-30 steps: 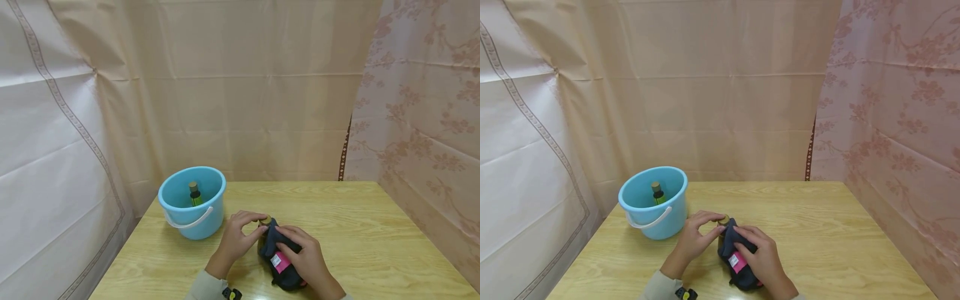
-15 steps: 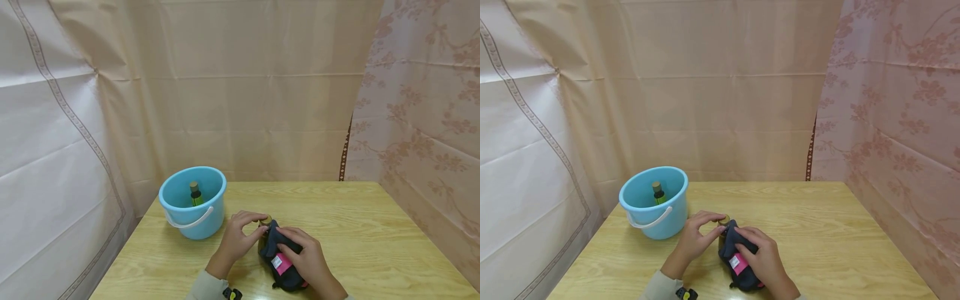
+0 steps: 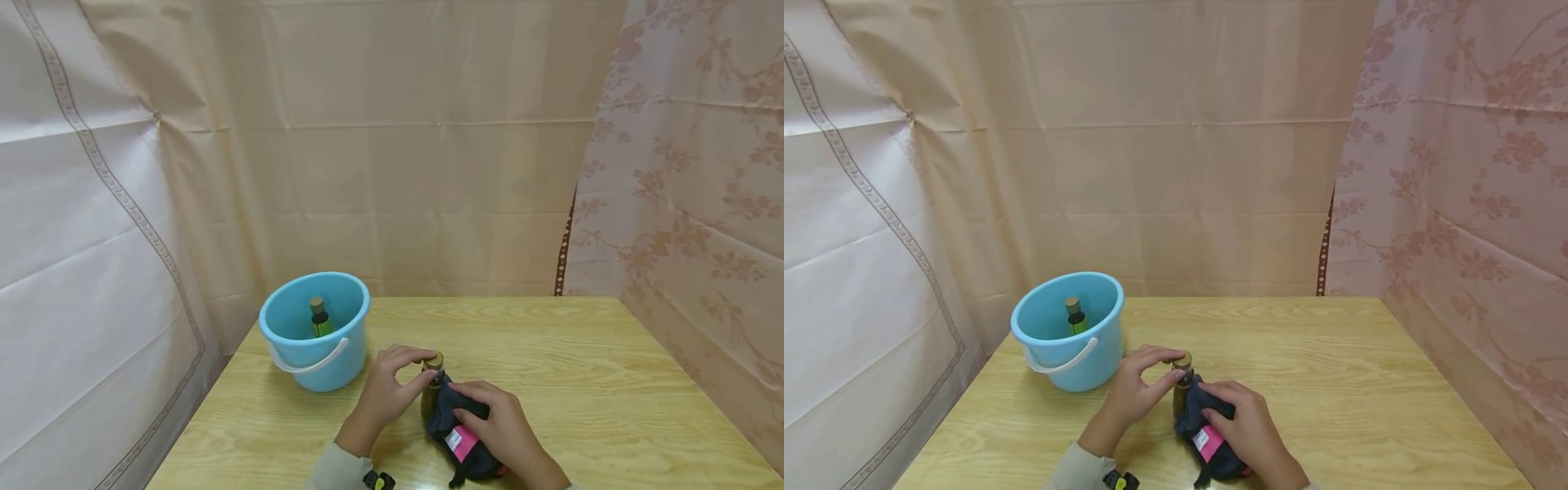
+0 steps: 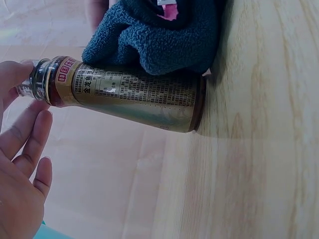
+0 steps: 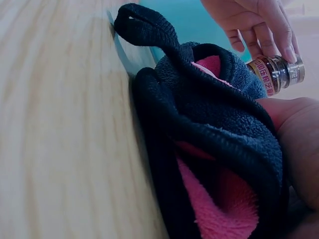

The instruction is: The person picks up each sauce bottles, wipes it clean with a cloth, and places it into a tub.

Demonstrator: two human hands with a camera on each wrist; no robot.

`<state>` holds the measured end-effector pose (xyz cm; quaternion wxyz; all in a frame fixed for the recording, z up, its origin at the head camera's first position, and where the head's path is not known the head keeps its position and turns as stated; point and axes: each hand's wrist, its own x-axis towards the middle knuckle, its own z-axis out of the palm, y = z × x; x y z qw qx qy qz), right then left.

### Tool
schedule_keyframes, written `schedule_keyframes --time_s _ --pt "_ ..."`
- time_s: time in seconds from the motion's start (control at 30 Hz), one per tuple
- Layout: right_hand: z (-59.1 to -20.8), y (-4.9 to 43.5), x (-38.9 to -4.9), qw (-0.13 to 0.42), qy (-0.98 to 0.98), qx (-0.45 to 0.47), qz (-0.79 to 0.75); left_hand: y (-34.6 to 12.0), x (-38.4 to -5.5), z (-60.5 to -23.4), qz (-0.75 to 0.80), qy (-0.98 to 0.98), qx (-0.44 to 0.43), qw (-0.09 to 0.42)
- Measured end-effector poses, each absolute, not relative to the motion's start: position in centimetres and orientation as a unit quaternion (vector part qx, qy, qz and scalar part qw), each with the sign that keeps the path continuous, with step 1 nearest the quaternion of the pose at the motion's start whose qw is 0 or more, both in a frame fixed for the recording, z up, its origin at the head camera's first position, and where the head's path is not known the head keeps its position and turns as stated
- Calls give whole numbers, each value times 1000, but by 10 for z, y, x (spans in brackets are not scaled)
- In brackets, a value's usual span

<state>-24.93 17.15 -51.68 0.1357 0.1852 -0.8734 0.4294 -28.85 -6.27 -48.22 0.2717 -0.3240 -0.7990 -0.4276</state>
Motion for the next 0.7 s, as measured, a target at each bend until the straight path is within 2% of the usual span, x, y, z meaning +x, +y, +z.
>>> schedule_keyframes --time_s 0.7 --pt "-515 172 -249 87 -890 156 419 -63 -289 -483 -435 -800 -320 262"
